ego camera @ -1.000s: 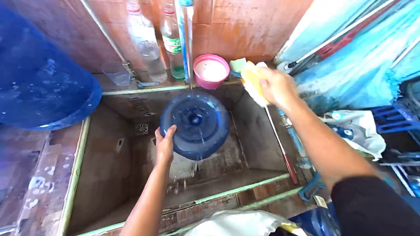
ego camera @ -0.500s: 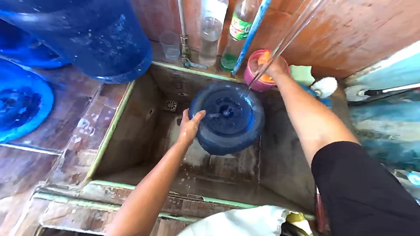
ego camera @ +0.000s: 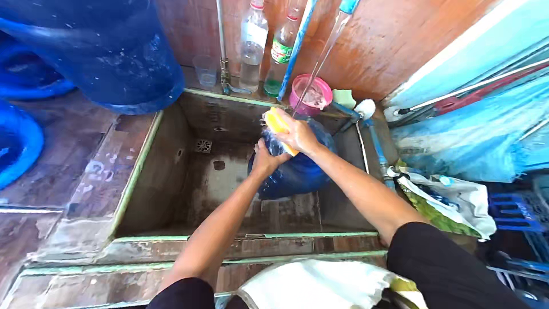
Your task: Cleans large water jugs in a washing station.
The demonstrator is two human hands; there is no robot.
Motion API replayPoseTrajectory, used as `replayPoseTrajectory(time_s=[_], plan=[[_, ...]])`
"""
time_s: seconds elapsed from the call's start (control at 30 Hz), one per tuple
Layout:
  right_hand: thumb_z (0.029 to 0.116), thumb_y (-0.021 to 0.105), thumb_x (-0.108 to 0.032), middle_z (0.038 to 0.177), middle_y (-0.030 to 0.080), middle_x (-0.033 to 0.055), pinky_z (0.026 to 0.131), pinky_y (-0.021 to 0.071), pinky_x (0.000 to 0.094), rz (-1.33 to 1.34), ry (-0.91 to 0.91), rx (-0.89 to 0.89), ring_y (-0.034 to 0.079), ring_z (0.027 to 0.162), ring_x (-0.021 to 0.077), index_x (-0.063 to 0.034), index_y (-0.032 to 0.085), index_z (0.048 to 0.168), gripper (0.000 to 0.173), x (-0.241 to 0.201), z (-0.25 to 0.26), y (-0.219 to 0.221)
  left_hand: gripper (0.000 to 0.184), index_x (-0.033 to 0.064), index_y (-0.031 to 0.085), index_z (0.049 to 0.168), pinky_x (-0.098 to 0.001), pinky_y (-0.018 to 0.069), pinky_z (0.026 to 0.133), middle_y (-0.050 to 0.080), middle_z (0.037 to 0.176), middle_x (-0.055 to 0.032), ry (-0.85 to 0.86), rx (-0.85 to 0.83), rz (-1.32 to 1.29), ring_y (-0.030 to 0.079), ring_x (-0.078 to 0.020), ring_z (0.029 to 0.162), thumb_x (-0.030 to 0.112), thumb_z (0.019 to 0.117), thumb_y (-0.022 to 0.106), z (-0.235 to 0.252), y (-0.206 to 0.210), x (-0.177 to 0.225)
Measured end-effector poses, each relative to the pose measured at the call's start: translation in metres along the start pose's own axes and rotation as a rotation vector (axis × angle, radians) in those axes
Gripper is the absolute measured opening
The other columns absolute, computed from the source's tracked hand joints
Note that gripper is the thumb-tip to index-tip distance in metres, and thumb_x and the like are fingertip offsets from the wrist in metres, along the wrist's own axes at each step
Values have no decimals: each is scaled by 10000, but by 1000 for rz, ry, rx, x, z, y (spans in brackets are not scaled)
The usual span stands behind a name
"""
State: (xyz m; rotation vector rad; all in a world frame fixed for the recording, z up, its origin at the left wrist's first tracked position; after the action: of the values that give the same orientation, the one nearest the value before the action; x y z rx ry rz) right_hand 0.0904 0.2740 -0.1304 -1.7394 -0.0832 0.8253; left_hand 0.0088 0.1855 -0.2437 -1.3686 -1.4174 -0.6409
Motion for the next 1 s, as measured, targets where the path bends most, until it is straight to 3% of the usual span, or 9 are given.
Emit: replayPoseTrajectory(time_s=[0.13,0.2,0.33,0.43,0.5,0.63,0.8,0.9,1.0], plan=[[980,701,-320,1305,631,316,1007,468,688,-23,256,210,618,1194,513,-157,360,1608,733,69,-6,-40,1048,47,284,1566,-615,446,1074,410,1527,-284,42,-27,-56,494,-423,1351,338,770,901,-12,-8,-7],[983,693,-292,1309,627,320,997,466,688,-62,331,250,614,1197,520,-157,329,1620,746,66,-14,-45,1110,17,249,1586,-647,418,1087,320,1584,-305,56,-23,-12,421,-476,1400,388,768,902,-13,7,6],[947,752,-310,1318,653,263,1035,480,637,1,113,93,646,1192,451,-181,380,1603,765,14,-23,-7,1082,68,247,1597,-646,425,1079,298,1611,-271,95,-134,64,436,-454,1398,384,784,888,-2,5,5],[981,705,-313,1314,632,309,1025,461,682,-3,272,226,617,1205,505,-162,359,1610,734,68,-24,-38,1023,78,255,1591,-603,442,1082,374,1563,-268,99,-160,27,486,-409,1368,316,811,873,-8,-10,1],[985,693,-304,1324,618,323,1026,446,690,7,403,283,595,1227,522,-146,327,1620,749,82,-32,-48,1083,50,196,1614,-611,396,1124,290,1610,-284,97,-164,49,414,-426,1427,337,816,870,-9,-1,7],[942,751,-289,1273,668,270,995,502,629,81,156,165,658,1156,447,-161,377,1602,770,14,-35,-10,1096,41,198,1604,-621,413,1108,359,1572,-287,150,-246,120,457,-432,1394,342,803,882,3,8,19],[979,700,-284,1342,617,299,1020,457,683,101,439,317,606,1222,500,-145,342,1614,742,94,-40,-48,1020,94,229,1595,-588,469,1058,458,1503,-260,135,-241,36,539,-388,1316,297,821,861,-3,-2,6],[949,741,-287,1254,663,294,976,505,660,94,320,259,652,1144,480,-164,337,1618,792,44,-43,-19,1054,64,236,1595,-590,421,1111,380,1560,-267,161,-293,97,466,-394,1389,303,795,880,8,11,20],[962,729,-297,1283,665,271,1007,496,646,130,231,197,653,1169,456,-184,372,1607,745,41,-36,-7,944,78,260,1581,-580,469,1067,483,1476,-268,118,-335,112,542,-389,1313,254,851,832,13,-12,9]])
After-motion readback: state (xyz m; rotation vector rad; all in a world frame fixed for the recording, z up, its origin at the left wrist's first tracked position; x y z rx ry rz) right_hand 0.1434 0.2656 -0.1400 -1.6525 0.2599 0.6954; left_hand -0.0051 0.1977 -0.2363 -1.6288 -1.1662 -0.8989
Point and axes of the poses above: each hand's wrist, its own z-axis towards the middle knuckle, its own y-axis out of the palm, x = y × z, the point moved 9 cm from there along z, towards the middle knuckle
